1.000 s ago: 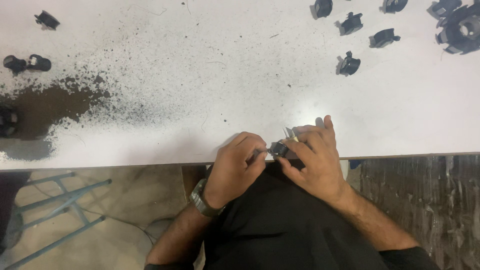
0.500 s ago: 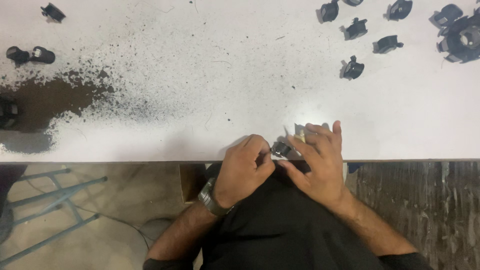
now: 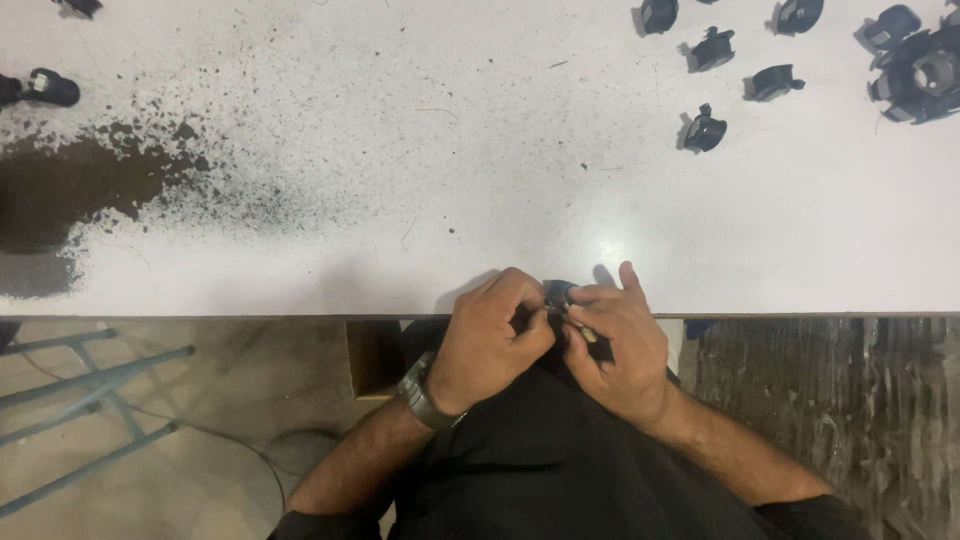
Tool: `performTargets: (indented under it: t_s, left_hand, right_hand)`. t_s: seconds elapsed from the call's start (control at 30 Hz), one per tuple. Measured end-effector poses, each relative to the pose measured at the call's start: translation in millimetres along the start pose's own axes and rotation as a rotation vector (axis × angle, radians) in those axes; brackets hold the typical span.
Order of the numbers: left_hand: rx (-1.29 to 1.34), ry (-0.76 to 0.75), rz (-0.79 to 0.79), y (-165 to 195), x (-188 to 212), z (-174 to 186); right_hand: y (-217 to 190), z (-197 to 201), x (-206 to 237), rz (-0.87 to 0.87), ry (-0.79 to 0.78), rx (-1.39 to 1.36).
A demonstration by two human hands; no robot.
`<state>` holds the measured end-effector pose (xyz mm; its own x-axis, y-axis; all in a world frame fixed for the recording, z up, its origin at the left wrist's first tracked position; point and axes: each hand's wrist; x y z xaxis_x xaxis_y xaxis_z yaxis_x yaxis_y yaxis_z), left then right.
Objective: The person sits at a white workbench assembling mecanum-style robot wheels. They pick up black roller components one at a time and press and fit each roller onto the lugs of a wheel hub, working through several hubs and placing finished wheels and loose parts on the table.
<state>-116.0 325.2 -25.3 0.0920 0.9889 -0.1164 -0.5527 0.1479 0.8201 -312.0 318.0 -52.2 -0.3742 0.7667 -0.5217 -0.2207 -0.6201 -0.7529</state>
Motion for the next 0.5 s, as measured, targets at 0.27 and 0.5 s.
performTargets:
  t_s: [0.27,0.5]
  left_hand:
    - [0.011,-0.006,-0.037,-4.5,0.9,-5.2]
    - [-0.191,0.134,-0.270,-26.8,-16.7,12.6]
  right_hand:
    - [9.0,5.3,8.9,0.012,-0.060,0.016]
    - [25.5,53.4,-63.5,-0.047,0.088,0.245]
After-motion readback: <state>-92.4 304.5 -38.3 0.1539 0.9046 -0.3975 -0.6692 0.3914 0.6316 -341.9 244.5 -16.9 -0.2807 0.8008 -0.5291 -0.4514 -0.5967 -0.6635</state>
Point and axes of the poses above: each hand's wrist, its own x-axis away from the middle knuckle, its own z-axis out of the back of the hand, y = z × x, and after that the axes turned 15 degrees about -x, right-handed
